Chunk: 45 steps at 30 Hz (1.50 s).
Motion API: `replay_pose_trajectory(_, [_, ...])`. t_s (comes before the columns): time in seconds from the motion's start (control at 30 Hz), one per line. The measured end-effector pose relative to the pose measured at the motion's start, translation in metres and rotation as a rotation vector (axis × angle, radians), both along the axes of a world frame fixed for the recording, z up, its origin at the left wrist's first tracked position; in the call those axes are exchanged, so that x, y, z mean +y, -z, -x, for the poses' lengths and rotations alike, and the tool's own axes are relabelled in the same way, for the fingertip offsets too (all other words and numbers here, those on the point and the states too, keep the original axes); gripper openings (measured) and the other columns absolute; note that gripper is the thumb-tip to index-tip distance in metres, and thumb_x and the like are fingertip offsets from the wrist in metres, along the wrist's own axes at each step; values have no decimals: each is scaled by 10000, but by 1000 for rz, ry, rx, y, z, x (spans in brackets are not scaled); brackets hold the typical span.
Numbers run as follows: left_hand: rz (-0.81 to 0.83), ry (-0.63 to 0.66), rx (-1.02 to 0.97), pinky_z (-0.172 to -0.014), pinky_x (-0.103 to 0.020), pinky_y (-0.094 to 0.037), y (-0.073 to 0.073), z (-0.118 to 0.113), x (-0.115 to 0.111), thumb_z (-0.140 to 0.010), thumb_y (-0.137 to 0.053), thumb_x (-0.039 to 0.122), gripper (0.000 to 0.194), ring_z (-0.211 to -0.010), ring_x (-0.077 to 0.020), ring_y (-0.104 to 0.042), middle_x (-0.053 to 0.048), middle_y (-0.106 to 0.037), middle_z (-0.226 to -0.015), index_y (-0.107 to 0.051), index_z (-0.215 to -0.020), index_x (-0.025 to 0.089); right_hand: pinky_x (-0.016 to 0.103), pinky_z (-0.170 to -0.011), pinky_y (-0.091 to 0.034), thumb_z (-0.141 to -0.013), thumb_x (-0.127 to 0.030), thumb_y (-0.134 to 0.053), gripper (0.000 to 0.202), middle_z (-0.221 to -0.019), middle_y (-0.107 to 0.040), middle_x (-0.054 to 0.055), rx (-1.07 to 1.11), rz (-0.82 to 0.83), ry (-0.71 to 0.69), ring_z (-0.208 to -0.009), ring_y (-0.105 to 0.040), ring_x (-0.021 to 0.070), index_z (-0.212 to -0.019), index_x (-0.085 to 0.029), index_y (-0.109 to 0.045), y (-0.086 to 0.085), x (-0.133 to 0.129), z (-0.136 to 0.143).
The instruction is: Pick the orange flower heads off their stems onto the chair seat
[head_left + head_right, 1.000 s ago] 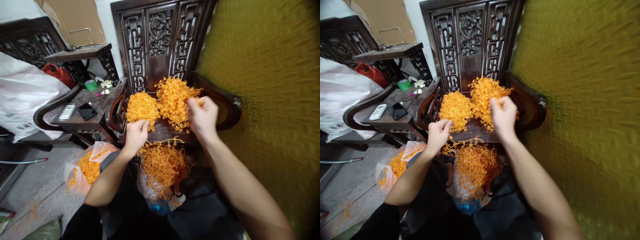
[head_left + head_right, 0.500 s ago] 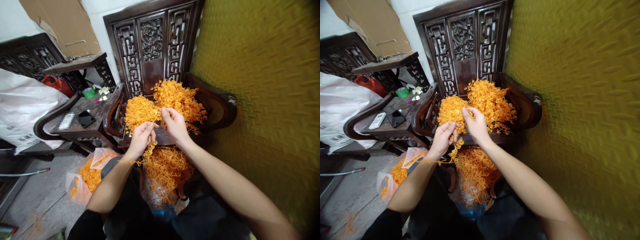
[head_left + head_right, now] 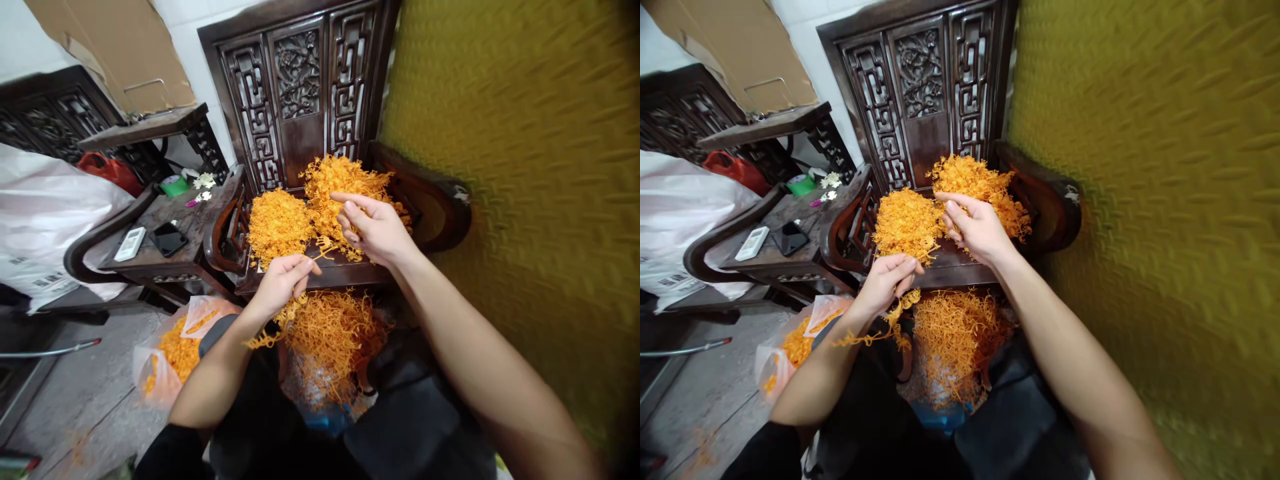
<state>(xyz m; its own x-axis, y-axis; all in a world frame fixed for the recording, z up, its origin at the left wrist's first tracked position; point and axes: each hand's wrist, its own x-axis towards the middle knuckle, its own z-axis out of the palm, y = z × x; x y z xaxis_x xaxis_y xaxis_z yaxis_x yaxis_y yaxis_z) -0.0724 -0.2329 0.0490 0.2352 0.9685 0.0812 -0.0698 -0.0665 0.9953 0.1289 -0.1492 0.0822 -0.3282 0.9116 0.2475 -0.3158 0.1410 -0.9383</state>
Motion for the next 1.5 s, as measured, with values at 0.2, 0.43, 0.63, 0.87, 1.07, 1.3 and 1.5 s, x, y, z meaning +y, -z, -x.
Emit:
replay_pose_trajectory(0.2, [84, 31, 84, -470, -232, -191, -7, -1, -5, -905, -696, 521, 395, -379, -52, -311, 75, -424, -401, -714, -791, 143, 284, -586, -411, -846, -539, -756, 363, -706, -676, 12, -556, -327, -64, -615, -551, 129, -881, -179, -782, 2, 0, 2])
replay_pose_trajectory(0.43, [137, -29, -140, -453, -225, -186, -3, 3, 0, -894, -726, 400, 306, -361, -41, -271, 76, -383, -375, -707, -748, 131, 263, -434, -284, -860, -676, -684, 494, -597, -590, 10, -289, -129, 538, -446, -454, 112, -760, -196, -626, 33, 44, -21])
replay_pose_trajectory(0.63, [131, -248, -686, -430, -201, -218, -14, 12, 34, -1046, -514, 303, 294, -372, -43, -212, 91, -324, -464, -644, -831, 150, 246, -421, -303, -905, -566, -695, 398, -573, -625, -2, -401, -83, -27, -428, -452, 95, -942, -178, -772, 29, -1, 14])
replay_pose_trajectory(0.87, [-36, -340, -918, -532, -213, -384, -22, 9, 41, -1090, -406, 340, 358, -476, -65, -386, 52, -387, -590, -624, -853, 185, 436, -995, -543, -832, -339, -801, 338, -1126, -802, 90, -736, -380, -14, -1046, -756, 283, -1133, -185, -818, 30, -30, 54])
replay_pose_trajectory(1.07, [-140, -350, -727, -663, -234, -473, -23, 2, 35, -1065, -451, 427, 349, -652, -96, -527, 4, -533, -745, -633, -851, 220, 391, -957, -540, -864, -267, -752, 246, -1095, -811, 52, -682, -400, -75, -993, -763, 239, -1092, -208, -820, 40, -32, 56])
replay_pose_trajectory(1.3, [-418, -543, 35, -730, -245, -478, -24, 3, 18, -827, -802, 507, 358, -882, -151, -627, -48, -702, -1032, -743, -1053, 236, 329, -740, -506, -908, -278, -686, 136, -794, -747, 24, -508, -540, 288, -724, -669, 176, -826, -187, -745, 28, -28, 44])
replay_pose_trajectory(1.5, [223, -59, 169, -483, -247, -416, -13, 0, -2, -849, -574, 790, 676, -480, -144, -592, -51, -628, -532, -678, -673, 146, 365, -669, -511, -924, -341, -703, 95, -765, -694, 43, -272, -847, 711, -700, -627, 193, -889, -257, -729, 24, -22, 26])
